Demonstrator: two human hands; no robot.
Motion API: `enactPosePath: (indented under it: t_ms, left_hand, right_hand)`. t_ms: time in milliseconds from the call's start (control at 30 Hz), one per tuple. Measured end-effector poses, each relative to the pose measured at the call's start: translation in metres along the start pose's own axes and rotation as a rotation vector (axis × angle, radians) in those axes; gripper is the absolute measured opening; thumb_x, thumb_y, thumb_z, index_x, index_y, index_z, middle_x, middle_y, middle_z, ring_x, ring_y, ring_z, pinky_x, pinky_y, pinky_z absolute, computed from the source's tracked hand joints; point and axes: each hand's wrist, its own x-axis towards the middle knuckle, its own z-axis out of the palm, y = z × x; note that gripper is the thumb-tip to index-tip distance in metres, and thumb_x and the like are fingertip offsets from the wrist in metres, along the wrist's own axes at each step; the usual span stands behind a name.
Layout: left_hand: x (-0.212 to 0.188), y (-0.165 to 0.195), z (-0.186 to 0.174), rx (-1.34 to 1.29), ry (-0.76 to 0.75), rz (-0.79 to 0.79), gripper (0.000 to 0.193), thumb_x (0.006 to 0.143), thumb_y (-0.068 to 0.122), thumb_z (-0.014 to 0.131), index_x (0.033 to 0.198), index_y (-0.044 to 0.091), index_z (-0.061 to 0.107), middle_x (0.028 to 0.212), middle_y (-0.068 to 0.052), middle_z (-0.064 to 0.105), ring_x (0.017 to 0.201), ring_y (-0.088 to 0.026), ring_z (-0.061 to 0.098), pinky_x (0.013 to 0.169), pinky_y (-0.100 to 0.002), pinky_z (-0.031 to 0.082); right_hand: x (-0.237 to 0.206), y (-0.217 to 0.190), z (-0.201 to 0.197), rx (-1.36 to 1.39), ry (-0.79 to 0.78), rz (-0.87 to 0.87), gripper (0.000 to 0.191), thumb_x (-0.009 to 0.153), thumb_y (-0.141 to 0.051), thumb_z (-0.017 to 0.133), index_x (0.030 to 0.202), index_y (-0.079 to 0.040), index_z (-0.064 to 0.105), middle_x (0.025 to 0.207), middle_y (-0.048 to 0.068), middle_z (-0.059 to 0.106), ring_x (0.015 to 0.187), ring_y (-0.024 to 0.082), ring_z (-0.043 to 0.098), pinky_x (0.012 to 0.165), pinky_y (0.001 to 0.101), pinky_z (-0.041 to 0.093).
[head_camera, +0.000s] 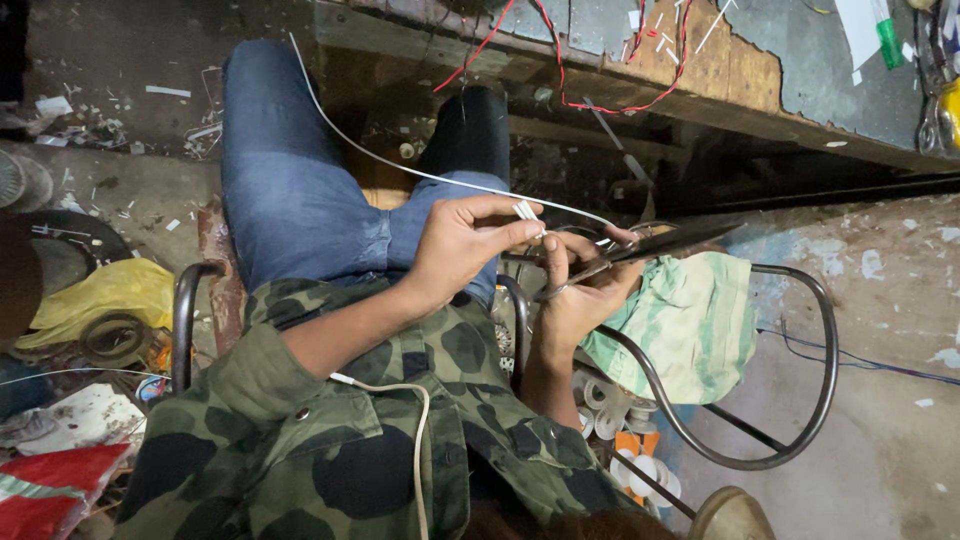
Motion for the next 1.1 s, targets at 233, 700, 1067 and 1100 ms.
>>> enactPosePath:
  t_ms: [233, 700, 1067, 1100]
  left_hand:
    - [0.013, 0.002, -0.007, -0.427, 0.068, -0.277, 0.022, 0.092, 0.012, 0.074, 0.111, 0.001, 0.073, 0.101, -0.007, 0.078, 0.092, -0.017, 0.076, 0.085, -0.032, 0.062]
    - [0.003, 0.016, 0.006, -0.385, 0.068, -0.309, 0.020, 0.090, 0.020, 0.076, 0.104, 0.006, 0.076, 0.089, 0.000, 0.075, 0.074, -0.005, 0.062, 0.055, -0.024, 0.041]
    - [-0.002, 0.011, 0.019, -0.361, 0.091, -0.225, 0.021, 0.094, 0.010, 0.076, 0.113, 0.002, 0.075, 0.096, -0.002, 0.075, 0.081, -0.005, 0.065, 0.071, -0.021, 0.049]
    - [-0.001, 0.008, 0.018, -0.392, 0.064, -0.173, 0.022, 0.095, 0.008, 0.074, 0.115, 0.001, 0.073, 0.101, -0.003, 0.077, 0.089, -0.007, 0.070, 0.081, -0.022, 0.056]
  right_hand:
    - [-0.011, 0.036, -0.023, 0.053, -0.107, -0.272, 0.074, 0.101, -0.018, 0.076, 0.155, -0.006, 0.027, 0.118, 0.017, 0.075, 0.091, 0.018, 0.076, 0.080, 0.0291, 0.058]
    - [-0.042, 0.047, -0.006, -0.108, -0.291, 0.216, 0.119, 0.072, -0.086, 0.069, 0.151, -0.001, 0.046, 0.099, -0.001, 0.058, 0.091, 0.010, 0.056, 0.077, 0.0247, 0.047]
    - [-0.046, 0.041, 0.002, -0.064, -0.230, 0.250, 0.111, 0.072, -0.077, 0.080, 0.145, 0.002, 0.050, 0.089, -0.003, 0.057, 0.079, 0.007, 0.054, 0.068, 0.0223, 0.044]
    - [-0.048, 0.042, 0.000, -0.091, -0.210, 0.260, 0.111, 0.073, -0.077, 0.080, 0.145, 0.002, 0.050, 0.086, -0.004, 0.057, 0.075, 0.006, 0.053, 0.065, 0.0212, 0.043]
